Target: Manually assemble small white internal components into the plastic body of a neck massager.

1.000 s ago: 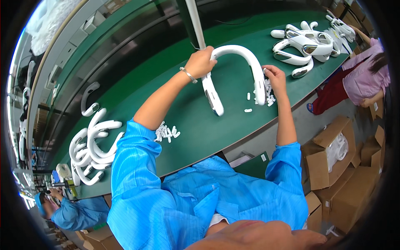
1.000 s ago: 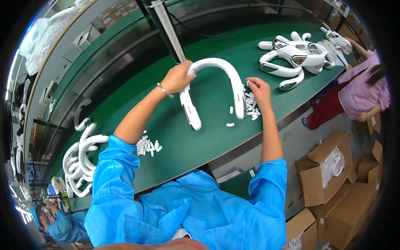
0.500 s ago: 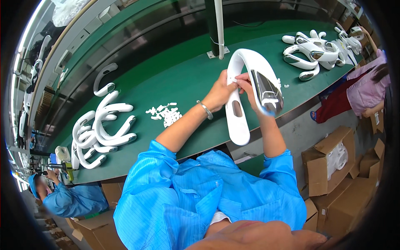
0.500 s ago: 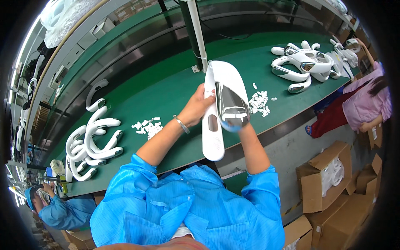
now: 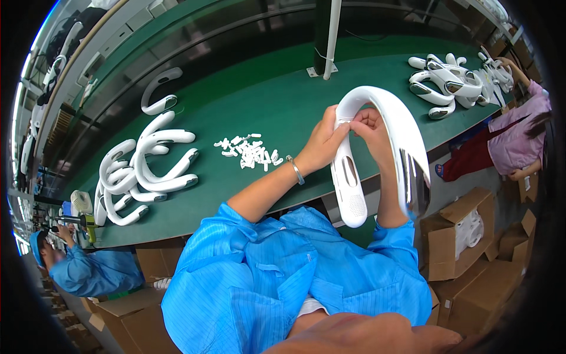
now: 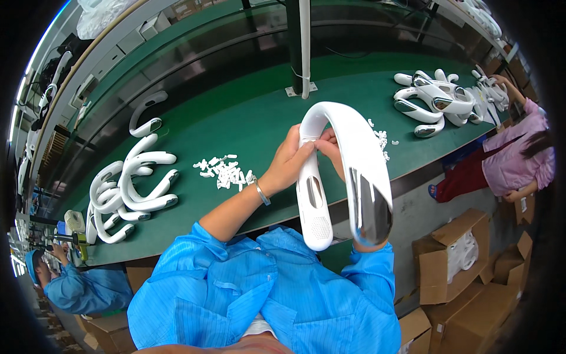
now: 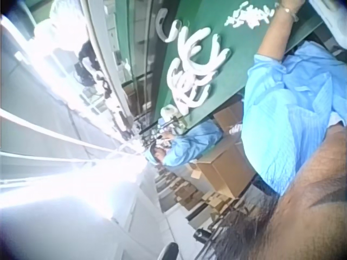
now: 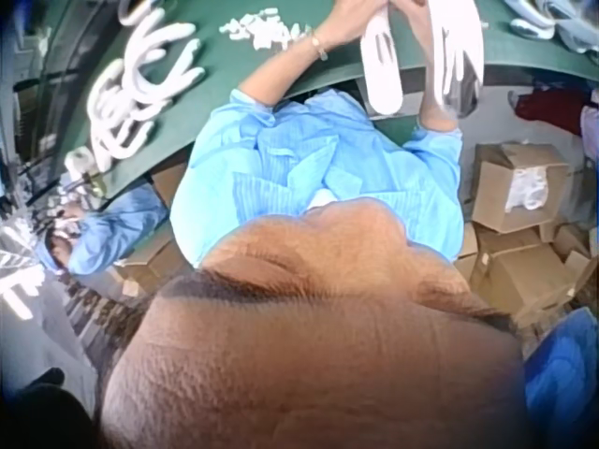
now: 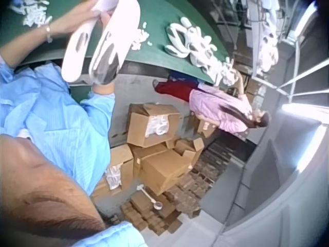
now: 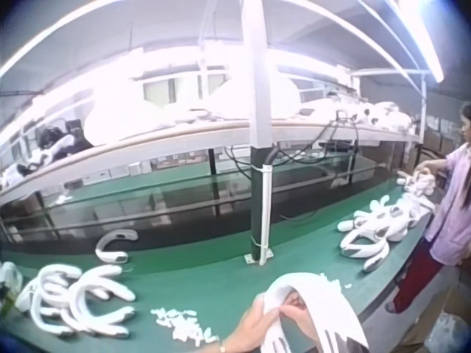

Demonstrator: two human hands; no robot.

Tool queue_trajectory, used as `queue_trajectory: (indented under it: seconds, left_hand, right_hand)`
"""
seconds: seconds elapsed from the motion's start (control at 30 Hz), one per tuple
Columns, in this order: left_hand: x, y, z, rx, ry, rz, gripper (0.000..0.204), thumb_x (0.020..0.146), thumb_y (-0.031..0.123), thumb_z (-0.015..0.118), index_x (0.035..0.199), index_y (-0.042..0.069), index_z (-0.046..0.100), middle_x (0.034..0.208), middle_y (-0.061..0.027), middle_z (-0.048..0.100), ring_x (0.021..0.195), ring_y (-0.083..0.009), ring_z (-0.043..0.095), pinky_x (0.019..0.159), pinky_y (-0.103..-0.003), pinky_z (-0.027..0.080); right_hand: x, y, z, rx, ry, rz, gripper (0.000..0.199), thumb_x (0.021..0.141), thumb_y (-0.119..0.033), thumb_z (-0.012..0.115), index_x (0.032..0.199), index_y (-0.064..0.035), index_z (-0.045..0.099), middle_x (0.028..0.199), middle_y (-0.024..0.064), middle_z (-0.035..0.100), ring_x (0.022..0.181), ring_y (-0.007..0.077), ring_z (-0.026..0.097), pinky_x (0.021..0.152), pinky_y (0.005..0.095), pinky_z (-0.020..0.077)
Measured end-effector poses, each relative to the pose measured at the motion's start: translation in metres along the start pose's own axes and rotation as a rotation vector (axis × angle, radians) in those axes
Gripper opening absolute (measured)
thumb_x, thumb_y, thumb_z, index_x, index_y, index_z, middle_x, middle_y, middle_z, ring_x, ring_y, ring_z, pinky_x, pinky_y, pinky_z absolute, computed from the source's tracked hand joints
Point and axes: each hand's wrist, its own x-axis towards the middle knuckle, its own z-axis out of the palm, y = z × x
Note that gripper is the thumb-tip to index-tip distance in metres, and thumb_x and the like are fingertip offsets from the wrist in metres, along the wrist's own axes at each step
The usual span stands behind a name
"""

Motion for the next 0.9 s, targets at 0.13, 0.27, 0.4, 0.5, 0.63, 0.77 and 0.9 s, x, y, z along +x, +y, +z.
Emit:
queue_trajectory:
  seconds: [0.13,0.27,0.4,0.5,0.63,0.77,0.9]
  left_hand:
    - [-0.012,0.008,-0.001,-0.009,-0.017,0.078,0.041,0.093,0.020,0.045,0.126,-0.001,0.034,0.098,-0.0172,0.056,0.085,-0.0238,0.058,0.073,-0.034,0.047]
    - [-0.021,0.015,-0.001,0.005,-0.002,0.110,0.038,0.093,0.018,0.046,0.124,-0.001,0.037,0.094,-0.0158,0.058,0.082,-0.0244,0.060,0.071,-0.034,0.047]
    - [-0.016,0.005,0.003,-0.100,0.064,0.126,0.031,0.094,0.017,0.046,0.120,0.000,0.043,0.091,-0.0093,0.061,0.075,-0.0127,0.060,0.062,-0.026,0.048]
    - [0.002,-0.009,0.005,-0.331,0.059,0.044,0.030,0.093,0.016,0.049,0.119,0.000,0.045,0.092,-0.0086,0.061,0.077,-0.0110,0.058,0.064,-0.025,0.047]
    - [0.052,-0.028,0.003,-0.153,0.065,0.083,0.037,0.092,0.019,0.049,0.123,-0.001,0.044,0.095,-0.0092,0.060,0.081,-0.0139,0.058,0.070,-0.027,0.047]
    - [0.119,-0.045,-0.001,0.535,0.113,0.279,0.051,0.089,0.027,0.053,0.131,0.001,0.039,0.108,-0.0150,0.060,0.091,-0.0208,0.059,0.081,-0.030,0.047]
    - [0.132,0.018,-0.076,0.697,-0.219,0.017,0.052,0.085,0.034,0.057,0.124,0.000,0.051,0.105,-0.0130,0.062,0.082,-0.0187,0.061,0.071,-0.029,0.049]
  right_hand:
    - [-0.009,-0.003,0.005,-0.169,0.032,-0.069,0.036,0.075,0.002,0.066,0.110,0.0031,0.057,0.084,0.0097,0.062,0.075,0.0167,0.061,0.072,0.0259,0.0492]
    - [-0.029,-0.056,0.016,-0.291,0.097,-0.064,0.031,0.077,-0.002,0.066,0.108,0.0024,0.062,0.090,0.0139,0.066,0.080,0.0200,0.064,0.076,0.0287,0.0500]
    - [-0.021,-0.036,0.022,-0.148,0.122,-0.089,0.033,0.084,-0.007,0.061,0.116,0.0009,0.058,0.094,0.0132,0.066,0.080,0.0174,0.063,0.074,0.0291,0.0506]
    - [-0.013,0.046,0.015,0.305,0.093,0.077,0.039,0.090,-0.013,0.054,0.127,-0.0005,0.049,0.099,0.0095,0.064,0.080,0.0134,0.062,0.072,0.0275,0.0503]
    - [-0.018,0.019,0.020,0.571,-0.160,0.244,0.044,0.091,-0.022,0.050,0.128,0.0013,0.043,0.090,0.0097,0.063,0.070,0.0115,0.062,0.060,0.0239,0.0523]
    - [0.022,0.029,-0.002,0.644,-0.089,0.275,0.031,0.090,-0.025,0.053,0.110,-0.0012,0.053,0.081,0.0102,0.063,0.063,0.0145,0.062,0.053,0.0256,0.0517]
    - [0.109,0.067,-0.064,0.913,0.008,0.432,0.028,0.087,-0.023,0.061,0.104,-0.0011,0.055,0.087,0.0141,0.061,0.066,0.0163,0.061,0.051,0.0230,0.0485]
